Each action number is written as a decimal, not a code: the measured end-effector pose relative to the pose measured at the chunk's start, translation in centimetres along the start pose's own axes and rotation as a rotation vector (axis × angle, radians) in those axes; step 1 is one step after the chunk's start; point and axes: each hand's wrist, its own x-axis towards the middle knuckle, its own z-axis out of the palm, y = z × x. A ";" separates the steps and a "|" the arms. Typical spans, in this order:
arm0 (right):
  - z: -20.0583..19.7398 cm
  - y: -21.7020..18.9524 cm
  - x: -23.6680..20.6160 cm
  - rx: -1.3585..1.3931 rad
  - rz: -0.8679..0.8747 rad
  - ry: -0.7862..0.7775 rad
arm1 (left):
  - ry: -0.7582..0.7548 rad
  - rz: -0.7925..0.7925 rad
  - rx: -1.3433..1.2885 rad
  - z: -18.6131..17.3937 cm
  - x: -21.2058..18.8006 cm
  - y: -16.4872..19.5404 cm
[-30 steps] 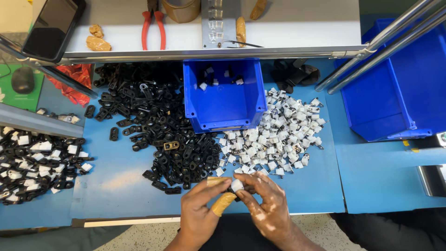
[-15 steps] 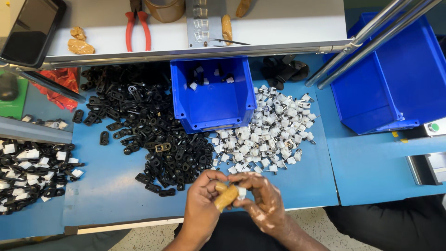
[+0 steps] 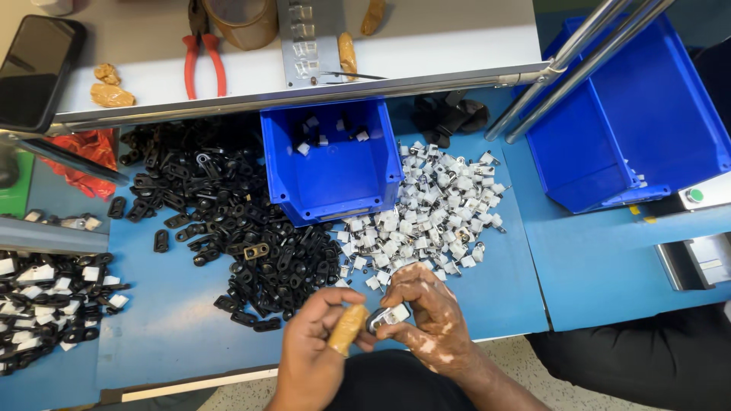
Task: The person assembles small black and white plastic components by hand at a blue workbench. They pick up a black part and a white part, fit them together, and place the assembled unit into a blue bin. The process is repeated continuously.
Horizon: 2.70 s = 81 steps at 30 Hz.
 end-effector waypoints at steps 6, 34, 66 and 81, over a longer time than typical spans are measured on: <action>0.4 0.5 0.7 -0.428 -0.296 0.000 | 0.036 0.135 -0.126 0.5 0.7 -0.7; 1.4 1.4 0.7 -0.367 -0.221 -0.133 | 0.070 0.291 0.109 -2.3 0.0 -1.0; 3.7 4.8 -1.7 -0.069 0.077 -0.082 | 0.081 0.088 0.199 -3.1 -0.9 -2.0; 2.5 5.6 3.4 -0.963 0.599 -0.258 | 0.119 0.512 1.510 -7.1 5.2 -4.7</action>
